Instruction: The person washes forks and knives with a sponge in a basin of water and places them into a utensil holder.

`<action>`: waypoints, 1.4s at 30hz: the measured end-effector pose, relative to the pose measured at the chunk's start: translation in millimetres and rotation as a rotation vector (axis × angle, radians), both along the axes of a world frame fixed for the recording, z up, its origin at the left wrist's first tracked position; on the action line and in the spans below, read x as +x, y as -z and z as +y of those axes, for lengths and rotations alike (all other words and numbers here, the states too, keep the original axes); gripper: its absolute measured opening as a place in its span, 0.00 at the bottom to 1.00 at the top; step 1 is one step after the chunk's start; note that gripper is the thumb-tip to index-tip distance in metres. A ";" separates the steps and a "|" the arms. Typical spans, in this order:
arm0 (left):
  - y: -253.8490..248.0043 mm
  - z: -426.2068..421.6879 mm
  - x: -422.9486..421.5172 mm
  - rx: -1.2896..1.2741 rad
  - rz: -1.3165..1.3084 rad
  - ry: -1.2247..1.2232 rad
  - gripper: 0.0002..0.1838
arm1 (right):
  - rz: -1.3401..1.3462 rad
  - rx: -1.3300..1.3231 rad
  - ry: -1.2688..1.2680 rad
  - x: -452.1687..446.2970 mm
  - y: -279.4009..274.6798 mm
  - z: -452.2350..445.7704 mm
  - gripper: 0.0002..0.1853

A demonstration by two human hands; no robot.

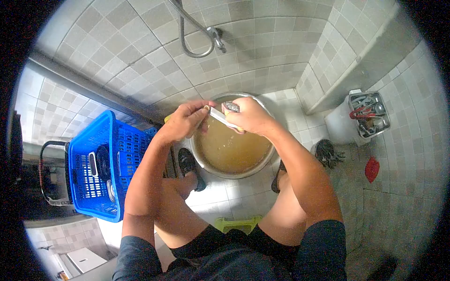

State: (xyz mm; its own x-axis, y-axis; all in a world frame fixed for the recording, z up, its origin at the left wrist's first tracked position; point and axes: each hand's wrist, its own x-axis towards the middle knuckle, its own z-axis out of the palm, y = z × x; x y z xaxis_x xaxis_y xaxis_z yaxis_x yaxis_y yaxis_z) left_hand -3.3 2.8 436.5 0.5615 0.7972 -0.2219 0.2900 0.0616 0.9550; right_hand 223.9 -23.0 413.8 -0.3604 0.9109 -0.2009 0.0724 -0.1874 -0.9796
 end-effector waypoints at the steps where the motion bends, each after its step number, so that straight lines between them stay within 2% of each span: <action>1: -2.5 -0.9 -1.7 -0.029 0.069 0.040 0.17 | -0.001 -0.001 -0.002 1.6 -1.2 -0.2 0.16; 5: 1.3 0.8 -10.5 -0.027 0.133 0.137 0.17 | -0.076 -0.044 -0.013 14.3 -5.0 2.5 0.13; 9: 6.9 0.4 -15.1 -0.039 0.195 0.183 0.18 | -0.006 0.040 0.109 15.5 6.3 0.4 0.13; 11: 6.3 -0.9 -14.5 -0.027 0.205 0.160 0.18 | -0.146 0.231 0.258 13.8 19.0 0.6 0.15; 12: 2.2 -2.3 -11.3 -0.011 0.228 0.148 0.18 | -0.147 0.232 0.254 15.0 22.0 3.1 0.15; 14: 2.2 -4.2 -8.8 0.001 0.248 0.133 0.19 | -0.522 0.496 0.450 21.3 26.7 9.1 0.17; 17: 3.7 -3.1 -6.4 -0.007 0.253 0.108 0.18 | -0.622 0.396 0.537 33.3 26.9 16.4 0.18; 19: -0.1 -3.5 -4.2 -0.029 0.284 0.120 0.17 | -0.585 0.380 0.507 31.6 26.1 15.1 0.21; 22: 11.2 -4.2 0.3 -0.001 0.208 0.183 0.16 | -0.139 0.274 0.207 7.3 19.7 2.5 0.24; 23: 12.0 -4.3 2.4 -0.004 0.207 0.186 0.16 | -0.139 0.270 0.209 0.6 20.9 -1.4 0.24; 25: 5.7 -6.4 9.8 0.074 0.176 0.247 0.14 | 0.165 -0.026 0.025 -5.8 25.3 -6.2 0.21; 26: 10.2 -7.0 12.1 0.071 0.176 0.250 0.14 | -0.064 0.122 0.055 -1.5 50.0 0.7 0.18; 29: 21.2 -6.9 15.6 0.073 0.124 0.133 0.13 | -0.194 0.059 -0.064 4.0 33.3 0.2 0.15; 30: 21.3 -6.7 16.7 0.049 0.137 0.101 0.13 | -0.116 0.000 -0.072 4.4 29.8 -0.1 0.14; 35: 19.5 -10.8 24.5 -0.010 0.126 0.077 0.13 | -0.120 -0.033 -0.115 10.1 19.2 -3.3 0.12; 40: 17.5 -14.5 25.4 -0.137 -0.056 0.098 0.12 | -0.034 -0.075 -0.151 15.2 8.0 -7.2 0.11; 42: 15.9 -16.5 25.3 -0.153 -0.070 0.116 0.12 | 0.035 -0.176 -0.246 16.6 1.8 -7.9 0.08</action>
State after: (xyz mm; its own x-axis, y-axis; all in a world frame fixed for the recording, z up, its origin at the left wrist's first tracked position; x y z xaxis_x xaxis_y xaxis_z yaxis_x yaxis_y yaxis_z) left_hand 22.1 -13.7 420.6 0.6660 0.6863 -0.2921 0.2364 0.1772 0.9554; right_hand 240.5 -30.9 412.0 -0.5753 0.7475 -0.3319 0.1039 -0.3357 -0.9362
